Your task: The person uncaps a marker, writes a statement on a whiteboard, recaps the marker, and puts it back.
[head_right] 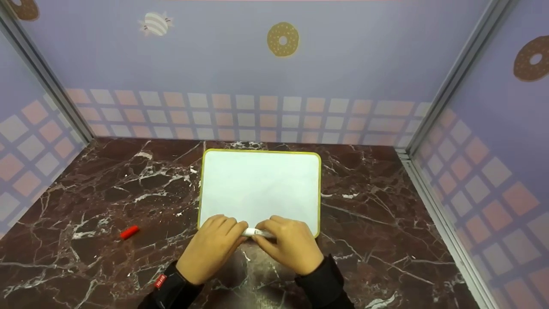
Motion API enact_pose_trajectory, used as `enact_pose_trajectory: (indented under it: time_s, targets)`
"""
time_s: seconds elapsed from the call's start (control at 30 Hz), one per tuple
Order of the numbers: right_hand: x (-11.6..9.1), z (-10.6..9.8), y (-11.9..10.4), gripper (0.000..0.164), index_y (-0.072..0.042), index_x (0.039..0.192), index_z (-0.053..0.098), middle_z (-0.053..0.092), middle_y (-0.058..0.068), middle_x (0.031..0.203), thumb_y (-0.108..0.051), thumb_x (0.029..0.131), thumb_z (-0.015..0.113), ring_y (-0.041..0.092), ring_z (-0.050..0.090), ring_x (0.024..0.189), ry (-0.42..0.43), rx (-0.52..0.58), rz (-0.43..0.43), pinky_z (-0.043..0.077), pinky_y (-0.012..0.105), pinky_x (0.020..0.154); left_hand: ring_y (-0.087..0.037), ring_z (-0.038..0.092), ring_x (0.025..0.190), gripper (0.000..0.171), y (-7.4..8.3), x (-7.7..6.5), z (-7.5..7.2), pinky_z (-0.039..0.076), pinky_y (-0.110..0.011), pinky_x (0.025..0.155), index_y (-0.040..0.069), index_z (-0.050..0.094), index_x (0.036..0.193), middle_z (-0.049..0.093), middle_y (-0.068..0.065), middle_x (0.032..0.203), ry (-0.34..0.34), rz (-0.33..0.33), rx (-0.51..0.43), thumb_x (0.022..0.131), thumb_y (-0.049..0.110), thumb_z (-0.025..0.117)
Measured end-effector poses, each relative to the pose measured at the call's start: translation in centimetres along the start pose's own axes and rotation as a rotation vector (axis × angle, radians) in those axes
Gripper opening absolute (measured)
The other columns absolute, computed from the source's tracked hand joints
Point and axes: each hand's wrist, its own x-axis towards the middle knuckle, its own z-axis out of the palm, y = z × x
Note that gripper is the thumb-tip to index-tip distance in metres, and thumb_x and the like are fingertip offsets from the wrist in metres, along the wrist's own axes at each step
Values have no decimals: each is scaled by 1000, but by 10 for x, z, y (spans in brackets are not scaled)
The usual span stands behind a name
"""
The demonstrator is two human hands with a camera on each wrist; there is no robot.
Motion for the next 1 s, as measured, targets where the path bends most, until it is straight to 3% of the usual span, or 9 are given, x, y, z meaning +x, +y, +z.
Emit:
enact_pose_trajectory:
  time_s: [0.13, 0.33, 0.47, 0.6, 0.67, 0.8, 1.0]
  targets:
    - [0, -3, 2, 24, -22, 101, 67, 63, -12, 81, -21, 78, 73, 1, 53, 62, 38, -3, 1, 40, 13, 57, -13, 43, 66, 23, -1, -1, 2, 44, -27, 68, 15, 53, 93, 47, 5, 72, 29, 6, 0, 92, 36, 43]
    - [0, -16, 9, 48, -14, 120, 58, 63, -8, 79, -19, 75, 75, 1, 48, 57, 98, 87, 124, 40, 15, 52, -12, 43, 67, 22, -9, 0, -1, 43, -26, 66, 15, 54, 95, 50, 6, 73, 3, -65, -32, 92, 35, 47]
    - [0, -24, 6, 61, -5, 129, 45, 65, 3, 82, -2, 74, 73, 9, 56, 62, 152, 335, 214, 46, 20, 55, -11, 46, 72, 21, -10, 2, -5, 43, -25, 67, 15, 56, 101, 56, 6, 78, -4, -167, -171, 90, 34, 53]
    - [5, -23, -5, 58, 9, 119, 44, 65, 16, 82, 14, 68, 70, 14, 60, 67, 173, 575, 222, 51, 25, 58, -10, 47, 74, 21, -4, 3, -6, 42, -23, 68, 15, 56, 104, 60, 7, 85, 11, -223, -330, 92, 32, 51]
    - [7, -19, -9, 51, 12, 112, 45, 63, 18, 82, 16, 67, 69, 13, 61, 68, 148, 641, 221, 52, 27, 58, -9, 47, 75, 21, 0, 4, -5, 41, -23, 68, 16, 56, 105, 61, 8, 86, 20, -211, -379, 93, 32, 50]
    - [7, -11, -11, 39, 9, 100, 46, 61, 9, 81, 17, 68, 68, 6, 57, 64, 83, 772, 208, 49, 26, 48, -10, 48, 77, 20, 6, 4, -4, 42, -23, 70, 16, 56, 102, 61, 9, 85, 61, -140, -441, 93, 32, 50]
    - [4, 3, -8, 25, 7, 88, 43, 56, 3, 72, 18, 74, 61, 1, 50, 59, 42, 929, 123, 41, 21, 41, -10, 49, 78, 23, 12, 4, -3, 41, -23, 71, 18, 59, 99, 59, 11, 80, 102, -72, -456, 93, 37, 48]
